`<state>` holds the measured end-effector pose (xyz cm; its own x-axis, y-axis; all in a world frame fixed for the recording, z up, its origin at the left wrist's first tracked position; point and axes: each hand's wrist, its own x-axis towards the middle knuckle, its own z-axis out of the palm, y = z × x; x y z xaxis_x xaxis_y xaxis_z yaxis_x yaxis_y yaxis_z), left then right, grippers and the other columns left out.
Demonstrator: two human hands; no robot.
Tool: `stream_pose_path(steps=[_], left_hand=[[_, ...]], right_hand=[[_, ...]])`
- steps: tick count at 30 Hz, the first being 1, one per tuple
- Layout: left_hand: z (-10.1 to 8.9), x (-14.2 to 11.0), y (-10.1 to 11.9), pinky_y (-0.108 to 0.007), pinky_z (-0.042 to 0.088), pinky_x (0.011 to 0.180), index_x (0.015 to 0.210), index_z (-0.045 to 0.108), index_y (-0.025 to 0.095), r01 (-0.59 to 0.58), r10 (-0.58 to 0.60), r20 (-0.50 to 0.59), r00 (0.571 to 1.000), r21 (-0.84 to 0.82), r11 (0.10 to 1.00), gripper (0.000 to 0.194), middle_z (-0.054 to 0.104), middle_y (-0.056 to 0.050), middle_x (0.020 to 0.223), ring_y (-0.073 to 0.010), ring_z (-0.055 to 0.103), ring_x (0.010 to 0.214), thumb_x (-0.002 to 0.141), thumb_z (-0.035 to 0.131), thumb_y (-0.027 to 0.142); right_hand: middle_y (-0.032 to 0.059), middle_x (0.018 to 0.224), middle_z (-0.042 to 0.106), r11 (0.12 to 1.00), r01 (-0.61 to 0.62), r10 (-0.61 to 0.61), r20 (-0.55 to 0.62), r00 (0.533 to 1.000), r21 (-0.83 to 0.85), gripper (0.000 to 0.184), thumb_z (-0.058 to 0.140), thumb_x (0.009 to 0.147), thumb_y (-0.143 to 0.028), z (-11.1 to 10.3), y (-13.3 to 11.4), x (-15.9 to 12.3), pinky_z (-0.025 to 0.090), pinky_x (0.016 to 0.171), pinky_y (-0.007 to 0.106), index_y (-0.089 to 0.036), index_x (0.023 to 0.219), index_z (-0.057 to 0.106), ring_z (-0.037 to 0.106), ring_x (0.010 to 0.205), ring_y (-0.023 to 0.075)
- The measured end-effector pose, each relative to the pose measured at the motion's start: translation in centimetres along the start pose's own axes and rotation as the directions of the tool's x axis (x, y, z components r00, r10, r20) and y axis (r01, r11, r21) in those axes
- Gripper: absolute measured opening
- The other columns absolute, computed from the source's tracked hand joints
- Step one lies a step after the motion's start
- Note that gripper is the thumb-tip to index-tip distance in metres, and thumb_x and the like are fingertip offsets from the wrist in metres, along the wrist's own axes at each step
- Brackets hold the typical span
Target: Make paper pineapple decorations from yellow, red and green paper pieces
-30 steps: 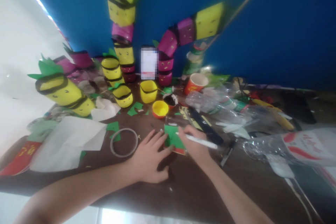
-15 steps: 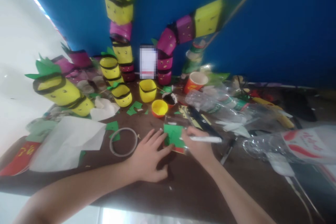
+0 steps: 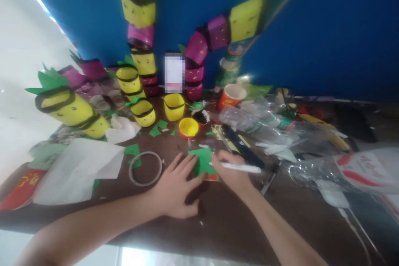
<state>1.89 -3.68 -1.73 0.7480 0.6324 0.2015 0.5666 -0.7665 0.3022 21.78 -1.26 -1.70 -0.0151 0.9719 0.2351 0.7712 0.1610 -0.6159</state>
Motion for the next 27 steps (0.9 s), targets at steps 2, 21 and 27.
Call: stream_pose_path(steps=[2,21,27], left_hand=[[0.03,0.0,-0.05,-0.055,0.017,0.105,0.124,0.046,0.022,0.0,0.0,-0.008,1.0,-0.012,1.0,0.061,0.033,-0.016,0.137,-0.0336,0.026,0.13,0.069,0.052,0.048],[0.13,-0.04,-0.05,-0.053,0.019,0.106,0.125,0.045,0.024,0.03,-0.03,0.013,0.999,-0.043,0.999,0.063,0.031,-0.014,0.14,-0.0347,0.025,0.131,0.067,0.056,0.045],[0.26,-0.04,-0.1,-0.053,0.019,0.106,0.124,0.047,0.024,0.028,-0.028,0.003,1.0,-0.059,0.998,0.063,0.031,-0.014,0.139,-0.0357,0.025,0.13,0.065,0.056,0.044]], right_hand=[[-0.0063,0.041,0.037,1.0,-0.009,0.009,-0.027,1.0,-0.02,0.038,0.05,0.078,-0.033,0.08,0.13,-0.03,0.03,0.046,0.02,-0.019,0.046,0.036,0.037,0.041,0.0079],[-0.007,0.04,0.035,0.992,-0.123,0.125,-0.12,0.985,0.024,0.036,0.051,0.077,-0.031,-0.13,0.31,0.04,0.028,0.044,0.021,-0.019,0.046,0.039,0.034,0.041,0.008],[-0.0068,0.041,0.036,0.994,-0.108,0.111,-0.125,0.986,0.026,0.036,0.05,0.078,-0.032,0.01,0.71,0.01,0.028,0.043,0.021,-0.019,0.046,0.04,0.034,0.041,0.0079]])
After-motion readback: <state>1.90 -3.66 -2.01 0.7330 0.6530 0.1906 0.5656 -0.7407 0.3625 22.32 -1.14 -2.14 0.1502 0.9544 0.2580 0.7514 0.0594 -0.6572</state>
